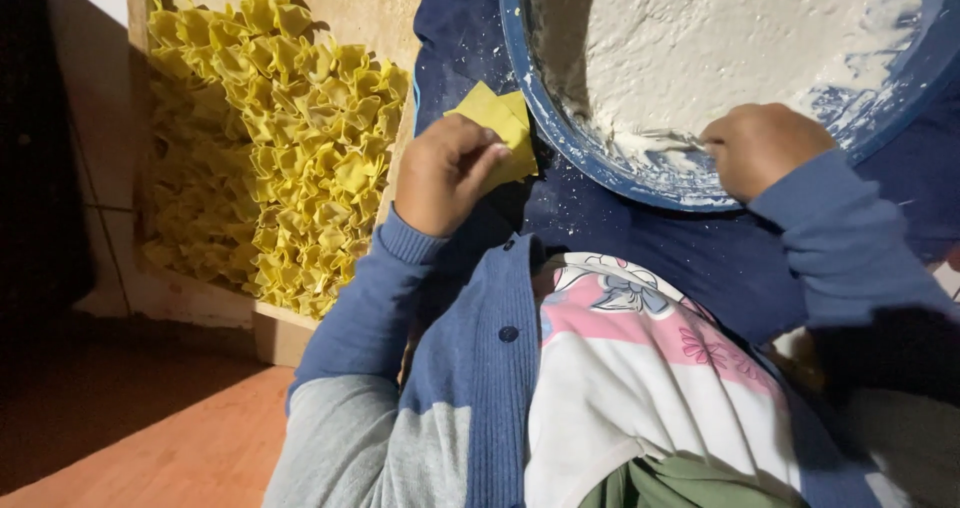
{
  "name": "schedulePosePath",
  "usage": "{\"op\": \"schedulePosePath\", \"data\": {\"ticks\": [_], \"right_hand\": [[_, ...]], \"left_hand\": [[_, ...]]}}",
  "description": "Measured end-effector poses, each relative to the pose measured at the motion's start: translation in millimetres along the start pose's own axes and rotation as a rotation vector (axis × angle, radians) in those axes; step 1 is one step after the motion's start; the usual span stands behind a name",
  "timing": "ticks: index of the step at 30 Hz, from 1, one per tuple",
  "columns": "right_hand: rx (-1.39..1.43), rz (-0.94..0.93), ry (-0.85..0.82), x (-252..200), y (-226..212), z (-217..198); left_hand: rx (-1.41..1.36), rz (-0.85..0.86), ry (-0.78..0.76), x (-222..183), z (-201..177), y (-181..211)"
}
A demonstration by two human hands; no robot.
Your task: Preparing handmade dumplings by filling square dough wrappers with a white mixture and folding them into shapes.
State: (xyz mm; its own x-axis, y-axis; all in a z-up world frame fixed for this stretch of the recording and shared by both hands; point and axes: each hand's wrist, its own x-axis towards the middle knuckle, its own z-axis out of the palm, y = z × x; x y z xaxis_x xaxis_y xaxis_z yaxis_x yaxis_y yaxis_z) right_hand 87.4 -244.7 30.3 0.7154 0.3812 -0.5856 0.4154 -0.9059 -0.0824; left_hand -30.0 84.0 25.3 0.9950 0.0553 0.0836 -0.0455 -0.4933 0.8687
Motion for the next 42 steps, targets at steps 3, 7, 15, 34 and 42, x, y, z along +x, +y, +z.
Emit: {"op": "schedulePosePath", "data": {"ticks": [3, 7, 15, 34, 42], "right_hand": [[0.025, 0.081, -0.072, 2.2, -0.4, -9.1], [0.007, 0.087, -0.025, 8.7, 0.0, 7.1], [0.254, 0.041, -0.184, 17.2, 16.7, 0.5], [0.466, -0.038, -0.23, 18.1, 25.8, 5.4], [1.057, -0.116, -0.177, -2.6, 4.6, -8.6]], "left_hand": [[-0.1, -0.08, 0.065, 1.8, -6.3, -2.1], [-0.253, -0.128, 0.073, -1.5, -12.5, -10.7], [-0.679, -0.282, 0.106, -11.4, -15.7, -42.1], [-1.557, -0.661, 0.276, -8.7, -20.2, -92.3], [-1.817, -0.49, 0.263, 0.7, -19.5, -61.0]]}}
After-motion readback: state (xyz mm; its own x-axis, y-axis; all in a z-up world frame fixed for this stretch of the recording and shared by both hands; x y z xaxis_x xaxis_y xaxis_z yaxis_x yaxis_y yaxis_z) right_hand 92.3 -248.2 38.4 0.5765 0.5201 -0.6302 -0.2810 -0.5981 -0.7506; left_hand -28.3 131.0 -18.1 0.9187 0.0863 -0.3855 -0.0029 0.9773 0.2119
